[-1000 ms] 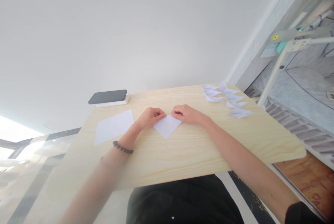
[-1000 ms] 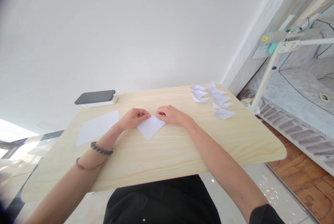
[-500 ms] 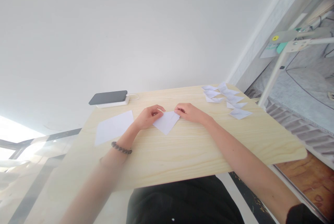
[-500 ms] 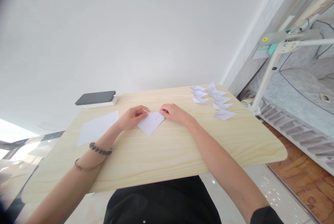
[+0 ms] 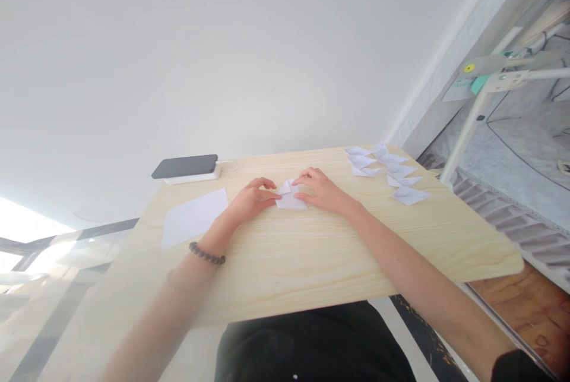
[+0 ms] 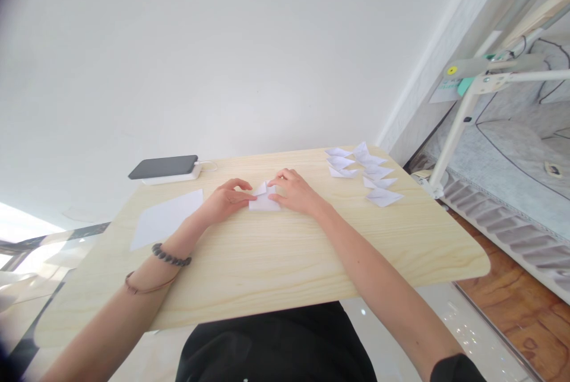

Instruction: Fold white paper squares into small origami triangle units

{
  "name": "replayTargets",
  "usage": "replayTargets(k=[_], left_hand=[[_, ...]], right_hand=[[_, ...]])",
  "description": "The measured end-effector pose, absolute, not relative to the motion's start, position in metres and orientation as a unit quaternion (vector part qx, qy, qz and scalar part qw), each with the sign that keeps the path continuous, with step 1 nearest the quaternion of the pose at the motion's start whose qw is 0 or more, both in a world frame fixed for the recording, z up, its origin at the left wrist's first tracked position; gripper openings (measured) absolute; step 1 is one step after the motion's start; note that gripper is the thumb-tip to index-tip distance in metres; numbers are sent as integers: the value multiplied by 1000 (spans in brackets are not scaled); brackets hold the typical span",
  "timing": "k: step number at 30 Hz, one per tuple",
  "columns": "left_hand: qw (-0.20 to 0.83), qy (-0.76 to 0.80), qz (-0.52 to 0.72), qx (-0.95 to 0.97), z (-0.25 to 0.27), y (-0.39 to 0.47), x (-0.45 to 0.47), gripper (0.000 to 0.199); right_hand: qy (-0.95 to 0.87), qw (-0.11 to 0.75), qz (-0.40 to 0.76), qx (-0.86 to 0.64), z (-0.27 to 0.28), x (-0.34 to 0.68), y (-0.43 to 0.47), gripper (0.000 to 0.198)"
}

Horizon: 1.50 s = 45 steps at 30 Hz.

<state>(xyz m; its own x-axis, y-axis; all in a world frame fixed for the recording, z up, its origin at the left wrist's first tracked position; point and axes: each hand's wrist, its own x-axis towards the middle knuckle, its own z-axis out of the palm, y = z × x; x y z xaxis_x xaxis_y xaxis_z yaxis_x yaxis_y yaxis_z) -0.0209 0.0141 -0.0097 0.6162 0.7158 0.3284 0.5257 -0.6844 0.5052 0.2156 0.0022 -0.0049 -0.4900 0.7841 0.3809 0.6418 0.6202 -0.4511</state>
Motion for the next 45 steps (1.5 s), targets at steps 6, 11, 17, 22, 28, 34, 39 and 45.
replayTargets(k=[6, 11, 17, 22, 28, 34, 39, 45], left_hand=[[98, 333, 211, 914, -9, 14, -21, 28], [37, 348, 171, 921, -7, 7, -14, 32], [-32, 363, 112, 924, -6, -12, -3, 38], [-44, 368, 87, 925, -7, -20, -1, 41], [-41, 377, 73, 922, -6, -29, -3, 47], [-49, 374, 76, 923, -4, -47, -3, 48], [-53, 383, 83, 919, -2, -49, 0, 51], [-57, 381, 75, 920, 2, -47, 3, 46]], right_hand=[[-894, 252, 153, -338, -1, 206, -4, 21], [-883, 266, 117, -369, -7, 203, -3, 19], [-793, 288, 164, -512, -13, 204, 5, 20], [-767, 290, 164, -548, -18, 202, 10, 19], [-741, 294, 181, -576, -20, 201, 10, 16], [-755, 268, 159, -576, -20, 198, 9, 18], [-765, 247, 127, -581, -22, 198, 9, 22], [-779, 229, 84, -577, -24, 197, 9, 25]])
